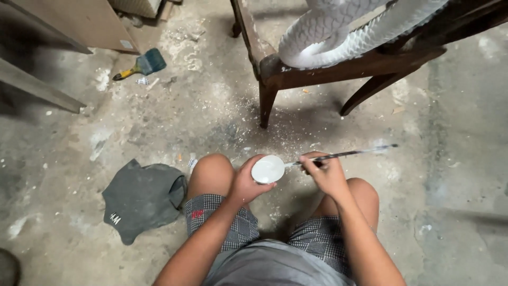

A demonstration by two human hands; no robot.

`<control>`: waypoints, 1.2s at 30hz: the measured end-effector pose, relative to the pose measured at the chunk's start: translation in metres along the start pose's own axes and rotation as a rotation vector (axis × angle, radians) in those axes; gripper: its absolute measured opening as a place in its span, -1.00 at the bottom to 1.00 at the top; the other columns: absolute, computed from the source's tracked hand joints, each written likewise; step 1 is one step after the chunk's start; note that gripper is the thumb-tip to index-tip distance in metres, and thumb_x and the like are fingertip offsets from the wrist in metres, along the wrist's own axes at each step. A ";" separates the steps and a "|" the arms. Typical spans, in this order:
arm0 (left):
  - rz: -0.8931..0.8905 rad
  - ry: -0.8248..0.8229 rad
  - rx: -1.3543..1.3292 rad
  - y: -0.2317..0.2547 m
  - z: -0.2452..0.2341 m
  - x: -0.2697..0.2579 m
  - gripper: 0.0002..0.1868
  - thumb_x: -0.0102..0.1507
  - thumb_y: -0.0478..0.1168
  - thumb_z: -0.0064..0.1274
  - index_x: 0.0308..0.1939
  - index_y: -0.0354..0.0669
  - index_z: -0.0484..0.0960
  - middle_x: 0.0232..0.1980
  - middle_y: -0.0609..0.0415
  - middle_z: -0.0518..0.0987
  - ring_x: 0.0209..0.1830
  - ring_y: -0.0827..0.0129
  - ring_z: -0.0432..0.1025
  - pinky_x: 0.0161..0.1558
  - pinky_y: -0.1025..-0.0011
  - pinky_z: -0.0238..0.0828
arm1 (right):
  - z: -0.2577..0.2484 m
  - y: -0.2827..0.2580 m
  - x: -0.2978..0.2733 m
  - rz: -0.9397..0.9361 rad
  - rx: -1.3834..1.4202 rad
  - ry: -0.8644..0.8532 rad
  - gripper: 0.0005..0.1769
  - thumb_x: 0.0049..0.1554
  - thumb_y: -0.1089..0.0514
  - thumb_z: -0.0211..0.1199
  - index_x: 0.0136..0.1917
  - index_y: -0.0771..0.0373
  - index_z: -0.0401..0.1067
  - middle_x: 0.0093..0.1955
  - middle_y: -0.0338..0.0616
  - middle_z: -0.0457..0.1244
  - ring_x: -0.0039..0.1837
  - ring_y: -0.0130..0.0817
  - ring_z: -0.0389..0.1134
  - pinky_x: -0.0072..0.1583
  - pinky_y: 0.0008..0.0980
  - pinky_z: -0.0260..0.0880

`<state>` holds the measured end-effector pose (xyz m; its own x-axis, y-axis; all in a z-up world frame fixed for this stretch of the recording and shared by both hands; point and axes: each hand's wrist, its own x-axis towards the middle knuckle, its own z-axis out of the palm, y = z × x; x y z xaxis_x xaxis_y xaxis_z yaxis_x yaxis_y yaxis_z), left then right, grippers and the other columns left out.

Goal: Painting a large snake sculpture with white paint using a brush.

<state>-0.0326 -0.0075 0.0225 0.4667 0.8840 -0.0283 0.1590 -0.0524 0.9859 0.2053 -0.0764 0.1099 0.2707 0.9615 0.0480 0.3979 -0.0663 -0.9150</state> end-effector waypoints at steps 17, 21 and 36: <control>-0.115 0.024 0.027 -0.016 0.014 0.009 -0.05 -0.21 -0.11 0.61 0.26 -0.07 0.57 0.19 -0.04 0.65 0.24 0.11 0.48 0.24 0.15 0.40 | -0.032 0.068 -0.013 0.118 0.174 0.206 -0.81 0.14 0.12 0.40 -0.21 0.28 0.65 -0.40 -0.05 0.41 -0.27 -0.37 0.38 -0.14 -0.34 0.40; -0.113 0.036 0.046 -0.013 0.014 0.009 -0.15 -0.19 -0.20 0.61 0.19 0.07 0.64 0.14 0.21 0.75 0.16 0.40 0.56 0.14 0.41 0.49 | -0.022 0.096 -0.007 0.053 0.370 0.113 -0.88 0.12 0.23 0.33 -0.17 0.34 0.61 -0.29 -0.03 0.44 -0.25 -0.30 0.45 -0.14 -0.36 0.54; -0.208 0.097 -0.205 -0.078 0.020 0.022 0.00 -0.30 -0.30 0.72 0.23 -0.17 0.65 0.04 0.08 0.77 0.09 0.39 0.60 0.03 0.46 0.64 | -0.114 -0.140 0.032 -0.918 0.327 0.421 -0.66 0.34 0.12 0.12 0.28 0.36 0.41 0.07 0.12 0.42 0.07 -0.10 0.57 0.05 -0.33 0.74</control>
<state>-0.0170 0.0067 -0.0587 0.3560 0.9065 -0.2269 0.0593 0.2204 0.9736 0.2577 -0.0670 0.2854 0.2926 0.4326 0.8528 0.3656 0.7734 -0.5178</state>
